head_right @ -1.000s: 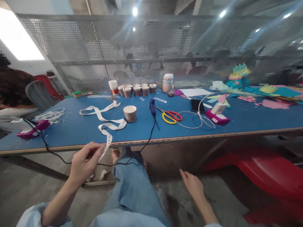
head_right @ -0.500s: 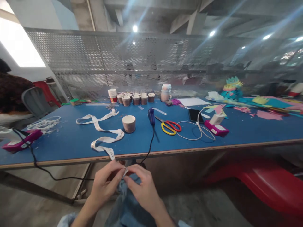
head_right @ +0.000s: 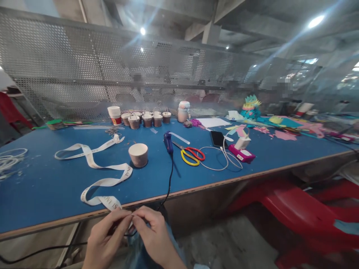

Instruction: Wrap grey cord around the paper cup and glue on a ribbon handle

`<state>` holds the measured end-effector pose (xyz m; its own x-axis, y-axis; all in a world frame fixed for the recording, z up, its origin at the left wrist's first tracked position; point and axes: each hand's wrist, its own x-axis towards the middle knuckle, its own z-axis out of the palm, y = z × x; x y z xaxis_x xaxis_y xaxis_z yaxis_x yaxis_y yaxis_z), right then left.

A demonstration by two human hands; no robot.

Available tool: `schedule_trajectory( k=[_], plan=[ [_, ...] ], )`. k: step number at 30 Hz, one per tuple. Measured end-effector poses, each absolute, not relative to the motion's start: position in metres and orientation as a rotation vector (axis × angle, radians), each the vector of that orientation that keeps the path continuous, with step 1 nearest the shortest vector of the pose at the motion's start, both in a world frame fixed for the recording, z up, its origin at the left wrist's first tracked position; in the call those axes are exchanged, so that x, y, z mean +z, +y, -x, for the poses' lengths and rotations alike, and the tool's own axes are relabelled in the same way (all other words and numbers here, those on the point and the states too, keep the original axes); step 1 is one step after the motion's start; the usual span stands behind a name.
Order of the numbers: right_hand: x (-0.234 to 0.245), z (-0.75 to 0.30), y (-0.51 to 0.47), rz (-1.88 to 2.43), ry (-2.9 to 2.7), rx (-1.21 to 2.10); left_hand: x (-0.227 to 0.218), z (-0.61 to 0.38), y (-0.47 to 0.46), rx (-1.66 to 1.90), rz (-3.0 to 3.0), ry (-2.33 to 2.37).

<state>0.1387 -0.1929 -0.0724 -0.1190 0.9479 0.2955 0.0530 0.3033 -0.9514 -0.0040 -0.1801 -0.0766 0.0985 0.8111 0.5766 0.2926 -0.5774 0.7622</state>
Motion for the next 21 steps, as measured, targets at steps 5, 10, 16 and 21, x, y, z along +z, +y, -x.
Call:
schedule_trajectory(
  k=[5, 10, 16, 21],
  plan=[
    [-0.078, -0.133, -0.190, 1.051, -1.480, 0.780, -0.084, 0.003, -0.183, 1.438, -1.818, 1.136],
    [-0.077, -0.135, -0.198, 1.067, -1.630, 0.595, -0.082, 0.000, -0.188, 1.522, -1.841, 1.091],
    [-0.074, -0.131, -0.205, 1.056, -1.630, 0.470, -0.072, 0.004, -0.185, 1.583, -2.143, 0.919],
    [-0.070, -0.122, -0.207, 1.068, -1.476, 0.443, -0.072, 0.002, -0.189, 1.714, -2.304, 0.914]
  ],
)
